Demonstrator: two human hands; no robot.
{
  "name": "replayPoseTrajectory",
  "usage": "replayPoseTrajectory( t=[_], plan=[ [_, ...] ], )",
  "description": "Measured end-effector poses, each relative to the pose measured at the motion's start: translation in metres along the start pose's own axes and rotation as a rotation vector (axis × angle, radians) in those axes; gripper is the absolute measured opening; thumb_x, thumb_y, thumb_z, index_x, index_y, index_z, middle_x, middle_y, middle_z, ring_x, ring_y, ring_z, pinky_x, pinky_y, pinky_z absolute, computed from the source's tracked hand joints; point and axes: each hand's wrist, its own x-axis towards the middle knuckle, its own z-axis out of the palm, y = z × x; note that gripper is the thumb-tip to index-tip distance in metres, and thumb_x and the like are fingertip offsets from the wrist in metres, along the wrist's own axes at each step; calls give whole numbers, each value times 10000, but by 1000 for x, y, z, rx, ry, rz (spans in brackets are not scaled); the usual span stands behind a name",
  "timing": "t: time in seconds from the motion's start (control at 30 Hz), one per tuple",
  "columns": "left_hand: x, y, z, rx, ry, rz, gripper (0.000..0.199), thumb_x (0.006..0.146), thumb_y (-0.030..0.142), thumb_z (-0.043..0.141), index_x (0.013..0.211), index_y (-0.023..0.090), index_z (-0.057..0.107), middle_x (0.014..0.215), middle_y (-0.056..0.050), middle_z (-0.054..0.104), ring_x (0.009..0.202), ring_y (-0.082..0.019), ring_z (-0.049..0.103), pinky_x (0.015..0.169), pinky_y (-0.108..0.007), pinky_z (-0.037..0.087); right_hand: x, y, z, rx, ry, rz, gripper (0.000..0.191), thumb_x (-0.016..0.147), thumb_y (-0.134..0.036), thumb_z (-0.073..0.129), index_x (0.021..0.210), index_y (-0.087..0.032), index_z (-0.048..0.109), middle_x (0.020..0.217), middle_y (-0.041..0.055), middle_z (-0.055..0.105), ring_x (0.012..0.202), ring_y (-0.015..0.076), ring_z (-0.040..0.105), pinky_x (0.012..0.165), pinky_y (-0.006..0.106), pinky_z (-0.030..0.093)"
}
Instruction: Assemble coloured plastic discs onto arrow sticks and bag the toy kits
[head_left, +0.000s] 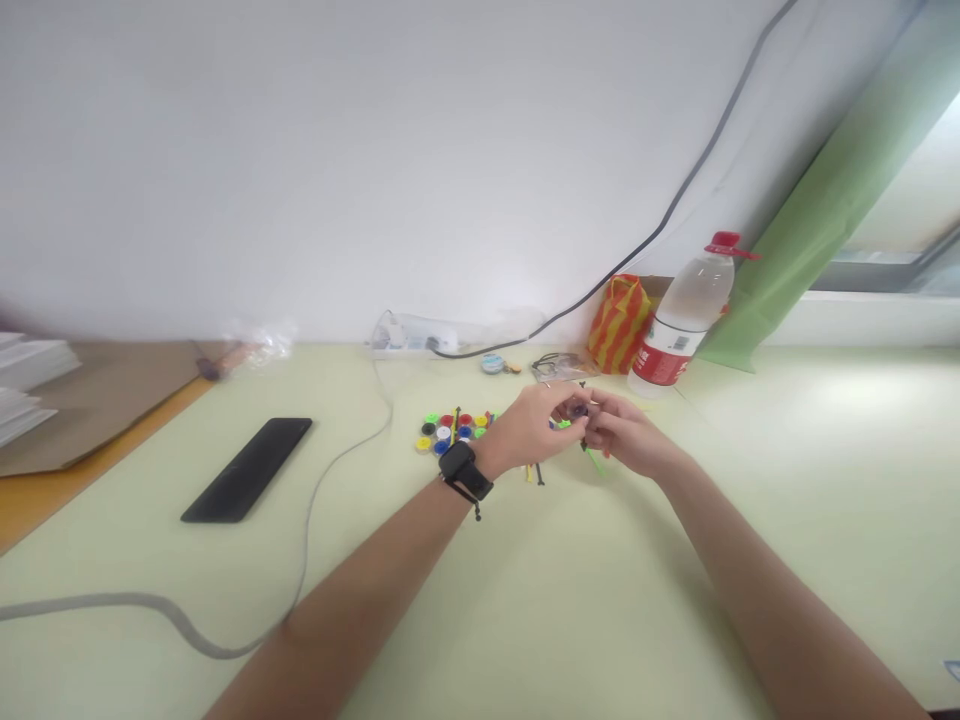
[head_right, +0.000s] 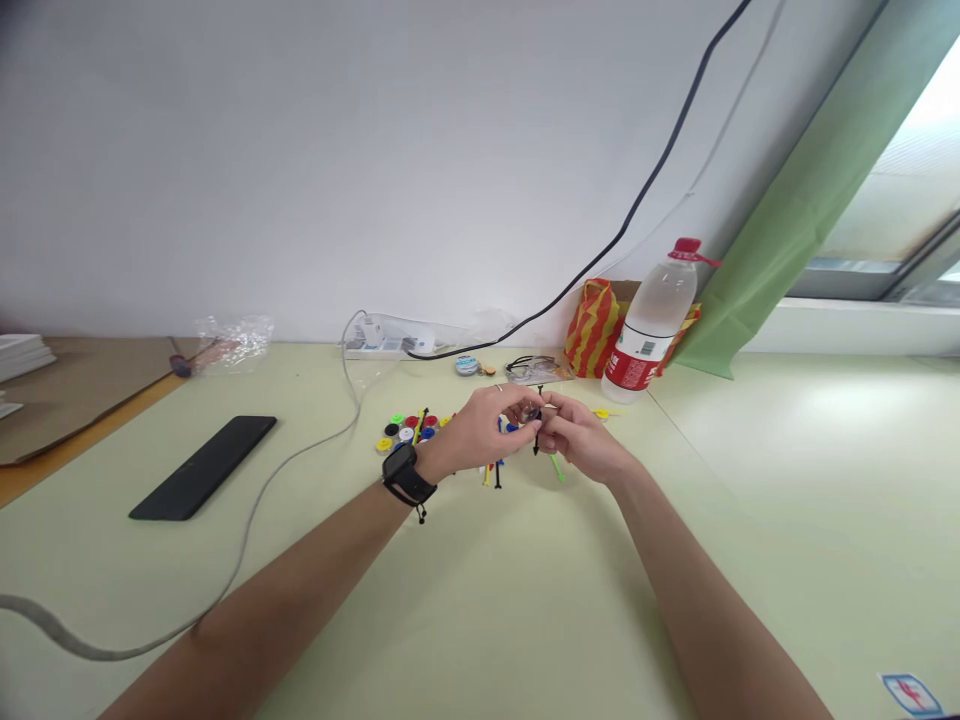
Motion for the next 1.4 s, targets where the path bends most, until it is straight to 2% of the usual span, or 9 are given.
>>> replayPoseTrajectory(
  t=[0.13,0.27,0.47,0.6,0.7,0.83,1.0,1.23,1.4],
  plan=[
    [1,2,-2,14,11,7,283,909,184,564,1167,218,676,1030,-37,718,842,-170,634,782,-301,519,0,-2,1,60,28,-22,210,817,-292,703,991,-212,619,811,9,602,616,129,523,635,306,470],
    [1,1,-1,13,-7,-18,236,893,190,564,1106,207,665,992,-39,713,850,-175,642,781,-302,523,0,-2,4,-37,70,3,180,783,-290,686,909,-217,580,786,5,598,615,136,541,581,282,445],
    [-2,-5,1,-1,-53,-82,49,845,233,613,884,204,607,804,-6,660,740,-164,608,656,-280,495,1,-1,6,-123,69,87,172,770,-290,610,902,-236,514,606,-86,355,492,89,243,468,228,203],
    [-4,-6,1,34,-65,-91,78,845,221,615,916,203,641,779,0,661,706,-159,607,653,-279,490,3,2,-2,-76,181,81,232,780,-312,606,960,-250,474,613,-111,295,474,84,186,451,228,164],
    [-5,-9,7,99,-140,-30,184,854,174,590,989,215,709,867,-16,710,779,-173,643,741,-289,504,6,9,-13,-328,367,100,261,791,-302,564,1043,-242,526,614,-97,376,470,106,309,463,243,272],
    [-12,-21,18,225,-281,8,116,835,144,619,818,206,715,905,-31,738,872,-202,664,789,-298,498,10,23,-25,-888,497,60,245,823,-283,568,1059,-220,587,725,-17,598,649,174,568,607,283,408],
    [-18,-25,23,312,-347,-24,171,846,90,579,819,204,704,887,-42,726,897,-218,653,786,-313,494,11,31,-30,-1216,433,44,177,898,-325,552,1009,-203,616,781,47,661,725,213,614,620,294,406],
    [-15,-13,23,385,-339,120,180,912,206,614,1027,251,745,1040,-44,735,1023,-249,586,916,-386,463,8,31,-31,-1296,356,-37,179,870,-314,627,1015,-211,651,971,83,666,818,216,628,715,308,442],
    [-19,-20,23,501,-330,93,175,951,266,615,1033,269,770,1059,-61,719,1067,-270,546,925,-416,443,5,27,-28,-1325,245,-3,135,852,-350,649,836,-216,649,891,57,634,782,204,602,692,296,428]
  ],
)
